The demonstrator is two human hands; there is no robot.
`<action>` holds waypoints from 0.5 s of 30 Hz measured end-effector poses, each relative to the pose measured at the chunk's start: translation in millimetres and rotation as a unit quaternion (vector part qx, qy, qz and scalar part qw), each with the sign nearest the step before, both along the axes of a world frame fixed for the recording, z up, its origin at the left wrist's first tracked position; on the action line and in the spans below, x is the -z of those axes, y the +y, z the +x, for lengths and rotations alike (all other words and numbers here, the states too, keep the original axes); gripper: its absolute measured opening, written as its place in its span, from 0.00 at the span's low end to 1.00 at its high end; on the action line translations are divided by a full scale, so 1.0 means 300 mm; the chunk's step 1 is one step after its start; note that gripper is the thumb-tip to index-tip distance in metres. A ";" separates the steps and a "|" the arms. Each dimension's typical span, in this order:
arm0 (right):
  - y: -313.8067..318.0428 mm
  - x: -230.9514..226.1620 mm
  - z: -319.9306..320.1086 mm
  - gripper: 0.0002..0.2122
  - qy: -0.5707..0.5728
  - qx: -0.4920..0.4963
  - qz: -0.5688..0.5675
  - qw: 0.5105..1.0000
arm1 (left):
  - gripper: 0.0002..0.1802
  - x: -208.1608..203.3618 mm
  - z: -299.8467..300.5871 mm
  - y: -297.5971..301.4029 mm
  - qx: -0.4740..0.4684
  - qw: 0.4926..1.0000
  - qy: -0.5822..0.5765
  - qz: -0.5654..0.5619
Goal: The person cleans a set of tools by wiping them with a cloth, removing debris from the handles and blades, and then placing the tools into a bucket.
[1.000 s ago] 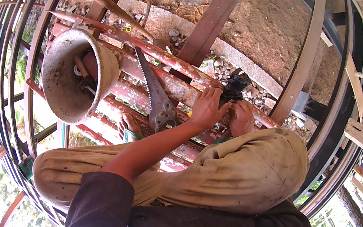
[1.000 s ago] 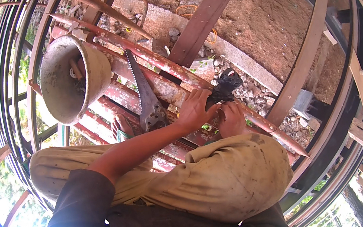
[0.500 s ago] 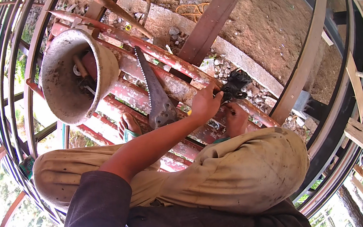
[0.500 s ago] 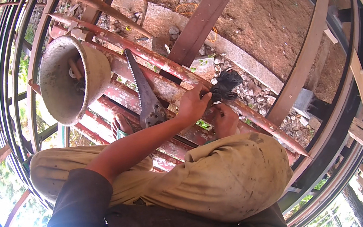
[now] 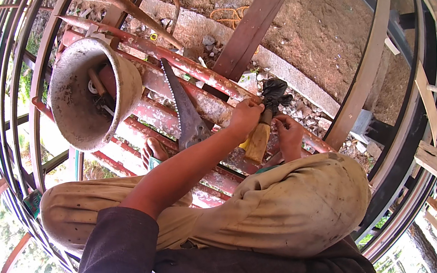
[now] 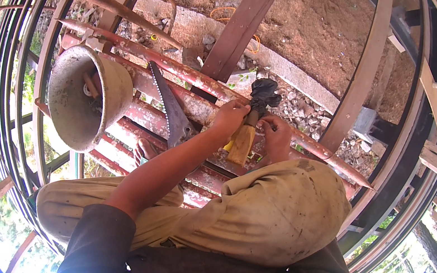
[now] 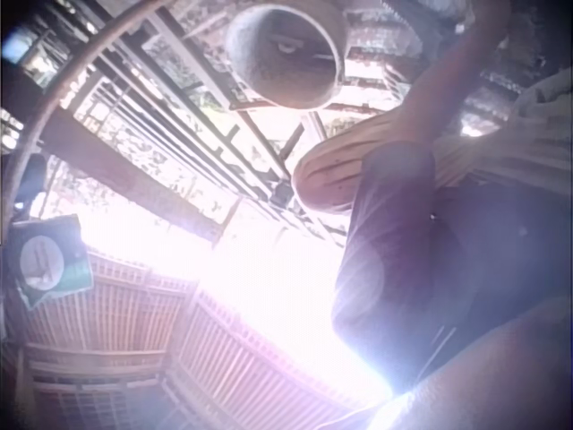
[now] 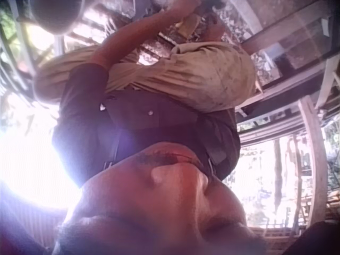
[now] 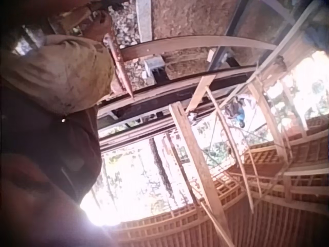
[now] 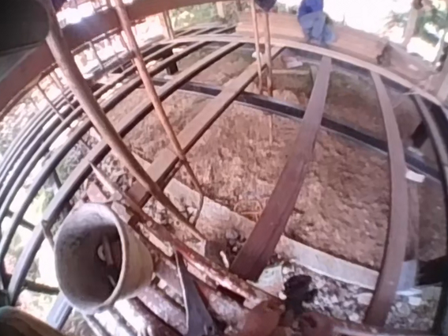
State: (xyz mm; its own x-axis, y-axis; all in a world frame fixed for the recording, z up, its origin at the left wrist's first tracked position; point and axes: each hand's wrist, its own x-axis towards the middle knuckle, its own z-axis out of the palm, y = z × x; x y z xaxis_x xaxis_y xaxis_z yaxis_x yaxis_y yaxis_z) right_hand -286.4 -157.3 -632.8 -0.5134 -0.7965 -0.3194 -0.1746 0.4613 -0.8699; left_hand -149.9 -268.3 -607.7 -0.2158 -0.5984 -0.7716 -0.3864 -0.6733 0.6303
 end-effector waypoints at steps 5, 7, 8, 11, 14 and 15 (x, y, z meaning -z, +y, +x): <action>-0.008 0.015 -0.009 0.05 -0.012 0.011 0.013 1.000 | 0.29 0.095 -0.018 0.040 0.009 0.987 0.002 0.161; -0.008 0.012 -0.001 0.05 0.001 0.029 0.030 0.999 | 0.33 0.128 -0.010 0.056 -0.005 0.985 -0.008 0.174; -0.022 0.008 0.017 0.05 -0.014 0.028 0.027 0.999 | 0.34 0.165 0.015 0.059 -0.004 0.988 -0.006 0.155; -0.020 -0.009 0.020 0.06 -0.056 0.055 0.036 0.996 | 0.37 0.153 0.005 0.069 0.059 0.995 -0.021 0.073; -0.016 0.001 0.031 0.07 -0.025 0.066 0.022 0.997 | 0.41 0.171 0.028 0.096 0.121 0.991 -0.040 -0.047; -0.008 -0.001 0.036 0.07 0.058 0.049 0.005 0.997 | 0.37 0.168 0.031 0.096 0.164 0.982 -0.048 -0.083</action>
State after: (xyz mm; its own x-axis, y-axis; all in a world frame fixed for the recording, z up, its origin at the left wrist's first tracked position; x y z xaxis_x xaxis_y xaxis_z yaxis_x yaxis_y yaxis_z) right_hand -275.5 -159.8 -632.5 -0.6224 -0.7375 -0.2621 -0.2266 0.4903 -0.8416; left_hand -140.6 -239.5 -658.1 -0.3478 -0.6282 -0.6960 -0.6285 -0.3947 0.6703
